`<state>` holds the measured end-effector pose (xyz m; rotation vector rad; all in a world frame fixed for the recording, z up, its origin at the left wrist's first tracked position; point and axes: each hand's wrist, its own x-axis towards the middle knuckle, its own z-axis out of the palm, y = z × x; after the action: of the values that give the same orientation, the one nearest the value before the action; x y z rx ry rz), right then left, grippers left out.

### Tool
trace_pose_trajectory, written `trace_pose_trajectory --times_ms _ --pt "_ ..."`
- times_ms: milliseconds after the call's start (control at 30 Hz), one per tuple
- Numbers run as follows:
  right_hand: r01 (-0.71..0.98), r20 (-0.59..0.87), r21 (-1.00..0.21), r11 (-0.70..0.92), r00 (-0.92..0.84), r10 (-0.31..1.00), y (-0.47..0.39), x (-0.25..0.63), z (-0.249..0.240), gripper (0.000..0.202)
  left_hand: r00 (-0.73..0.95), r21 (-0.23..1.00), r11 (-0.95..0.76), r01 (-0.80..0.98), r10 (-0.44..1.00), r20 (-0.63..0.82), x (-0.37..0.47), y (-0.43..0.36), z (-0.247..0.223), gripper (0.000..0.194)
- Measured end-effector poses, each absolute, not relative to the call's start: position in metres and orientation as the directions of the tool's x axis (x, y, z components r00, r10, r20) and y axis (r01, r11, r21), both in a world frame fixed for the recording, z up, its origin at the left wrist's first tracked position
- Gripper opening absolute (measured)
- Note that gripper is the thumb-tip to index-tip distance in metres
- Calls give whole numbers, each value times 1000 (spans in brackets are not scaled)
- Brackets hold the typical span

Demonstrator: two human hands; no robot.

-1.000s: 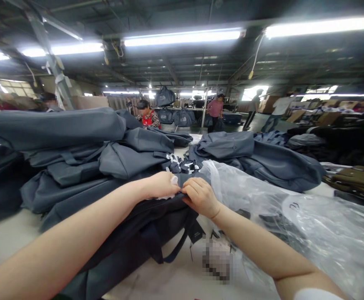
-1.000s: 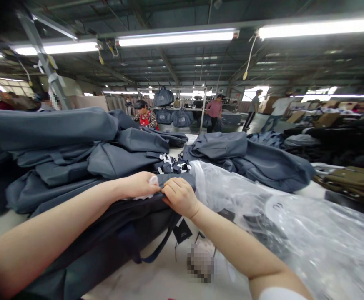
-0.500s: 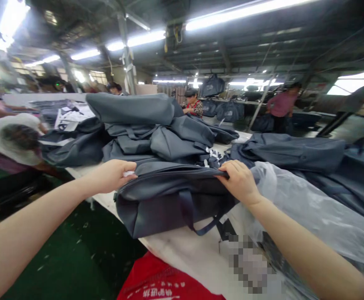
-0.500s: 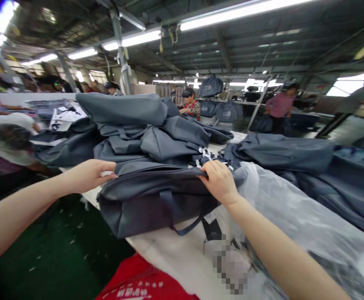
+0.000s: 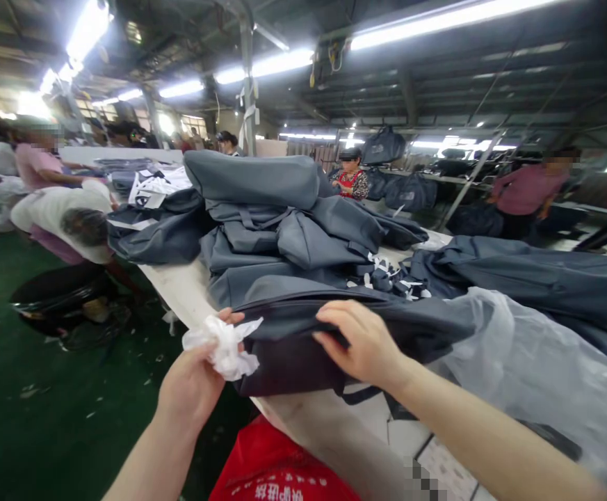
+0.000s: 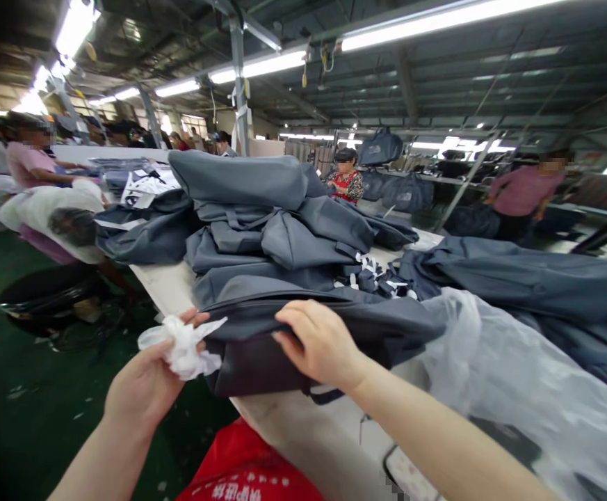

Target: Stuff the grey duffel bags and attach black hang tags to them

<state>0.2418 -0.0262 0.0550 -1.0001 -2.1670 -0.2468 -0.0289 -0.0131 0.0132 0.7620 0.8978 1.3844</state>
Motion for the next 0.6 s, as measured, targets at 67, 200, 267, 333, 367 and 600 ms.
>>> trace_pose_trajectory --times_ms 67,200,267,333,367,600 --pt "627 524 -294 721 -525 670 -33 215 52 39 82 858 109 -502 994 -78 -5 -23 17 59" --pt "584 401 -546 601 -447 799 -27 189 48 31 165 926 42 -375 986 22 17 -29 7 56" --pt "524 406 -633 570 -402 821 -20 187 46 19 183 966 -50 -252 978 98 15 -28 1 52" --pt "397 370 -780 484 -332 868 -13 190 42 26 212 987 -108 -115 969 131 7 -27 -3 47" --pt "309 321 -862 401 -279 905 -10 192 39 29 219 992 -114 -51 968 122 2 -26 -3 45" --pt "-316 13 -948 -32 -141 990 -1 195 36 43 -10 982 -104 157 994 107 -15 -27 3 25"
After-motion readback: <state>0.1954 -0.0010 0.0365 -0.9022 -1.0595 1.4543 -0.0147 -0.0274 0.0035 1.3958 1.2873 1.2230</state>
